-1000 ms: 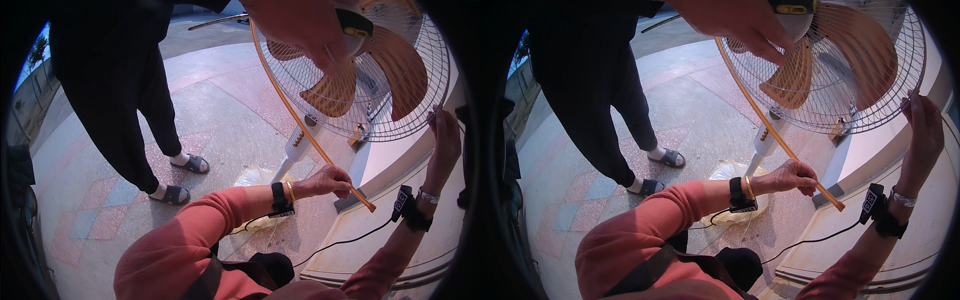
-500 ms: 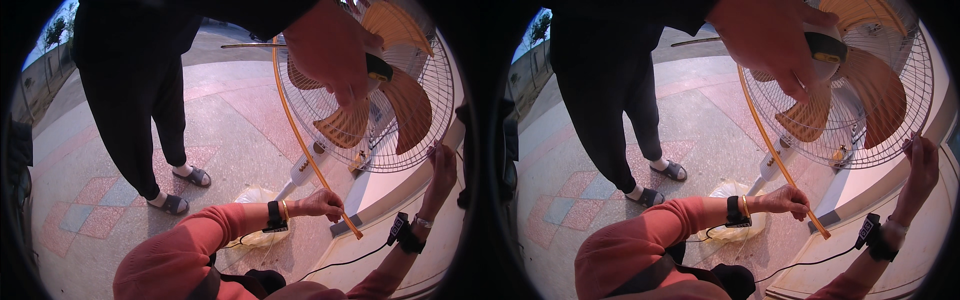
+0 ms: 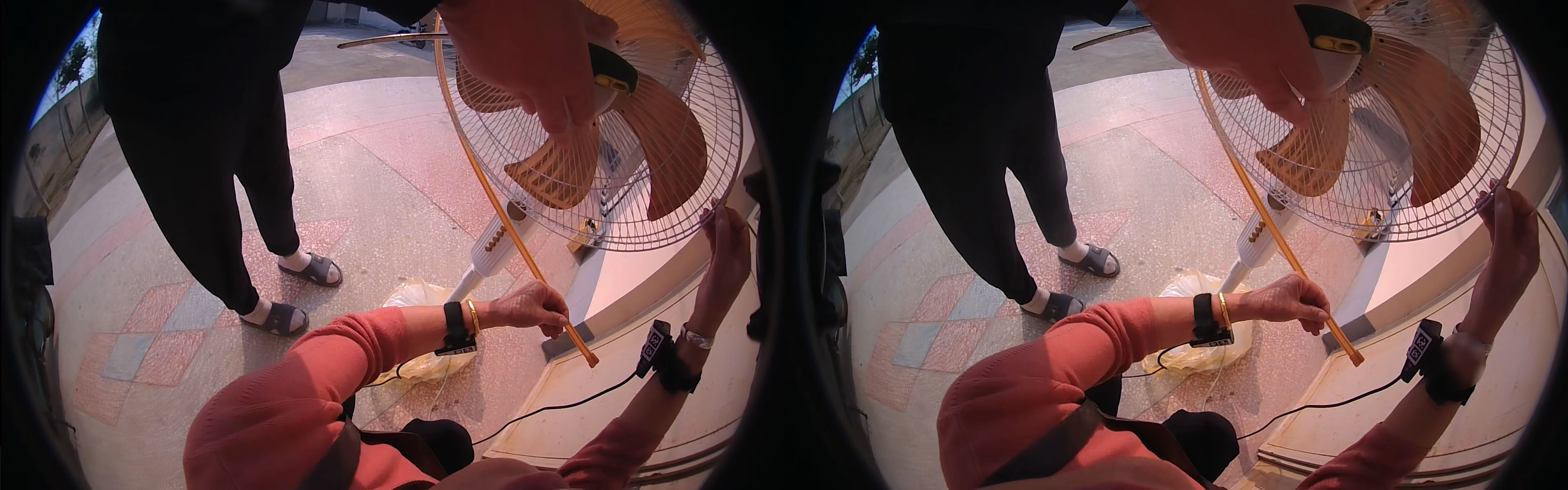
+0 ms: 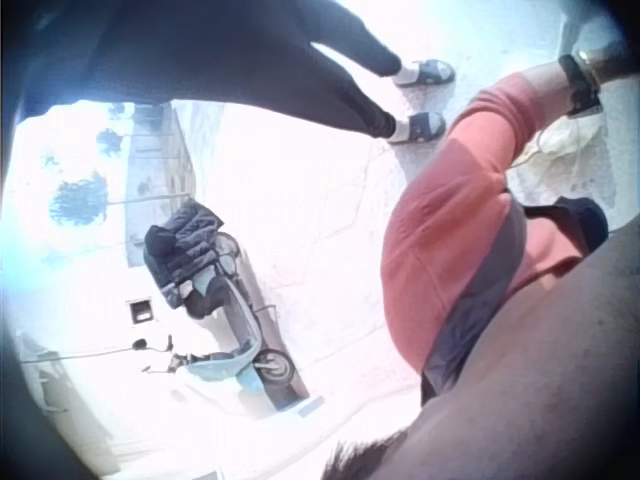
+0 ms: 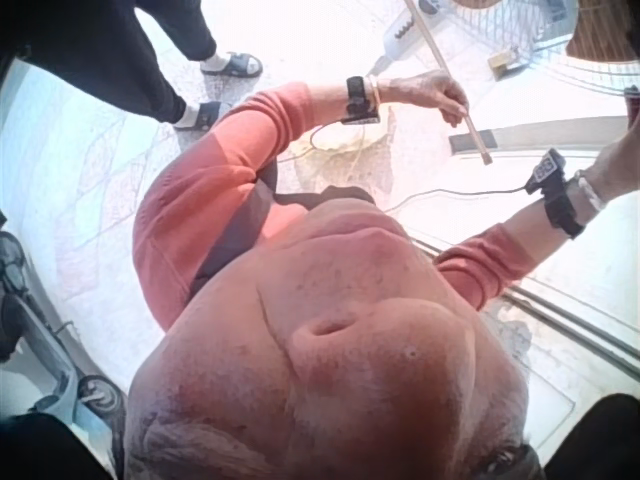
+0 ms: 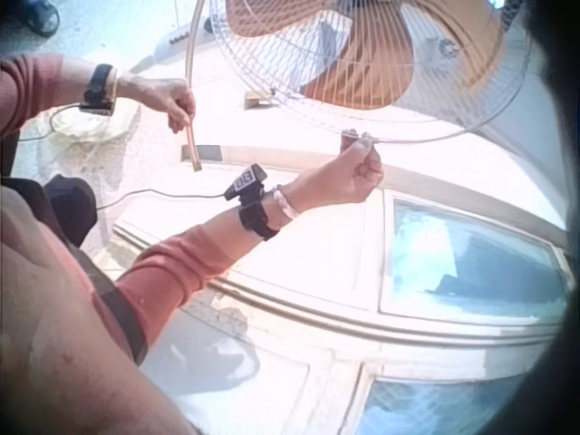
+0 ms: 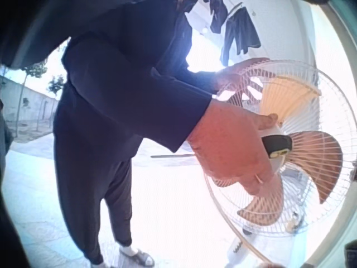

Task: The person attaches a flexible orange strip to the front grille of a standing fan. Another person holds the fan steady while the camera wearer wraps and secures the strip around the grille edge.

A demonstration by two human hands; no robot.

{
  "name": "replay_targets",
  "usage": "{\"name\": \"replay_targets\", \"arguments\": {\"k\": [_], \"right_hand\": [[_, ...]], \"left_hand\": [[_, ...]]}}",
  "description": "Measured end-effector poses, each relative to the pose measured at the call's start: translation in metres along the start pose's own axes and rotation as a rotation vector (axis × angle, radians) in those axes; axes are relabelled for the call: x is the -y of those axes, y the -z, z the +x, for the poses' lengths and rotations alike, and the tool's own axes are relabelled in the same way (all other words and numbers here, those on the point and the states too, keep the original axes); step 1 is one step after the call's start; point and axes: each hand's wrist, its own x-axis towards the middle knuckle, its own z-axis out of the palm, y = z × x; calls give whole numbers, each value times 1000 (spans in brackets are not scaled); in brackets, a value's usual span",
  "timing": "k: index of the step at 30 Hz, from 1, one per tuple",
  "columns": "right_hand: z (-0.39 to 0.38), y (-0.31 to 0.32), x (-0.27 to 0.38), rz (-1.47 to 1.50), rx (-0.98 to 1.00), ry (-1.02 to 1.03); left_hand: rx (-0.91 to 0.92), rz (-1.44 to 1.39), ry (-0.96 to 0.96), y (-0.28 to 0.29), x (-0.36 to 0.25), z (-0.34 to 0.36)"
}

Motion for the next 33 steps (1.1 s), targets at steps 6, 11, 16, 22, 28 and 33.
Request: {"name": "replay_targets", "arguments": {"k": [6,11,16,22,28,33], "right_hand": [[3,3,-12,117,34,-59],[7,11,-32,-231,101,351],[14,21,-52,-487,136,554],[25,30,-57,-740,201,848],[30,33,-58,-729,243,901],[36,37,-49,-663,329,926]], "left_hand": [[-28,79,-35,-6,1,1],[-39,130,-53,-19,-19,4],[-90,124,-53,-34,-41,7],[-137,109,-144,-44,-61,19],[-192,85,-161,-47,-63,32],[-198,-1,-242,-48,-68,50]]}}
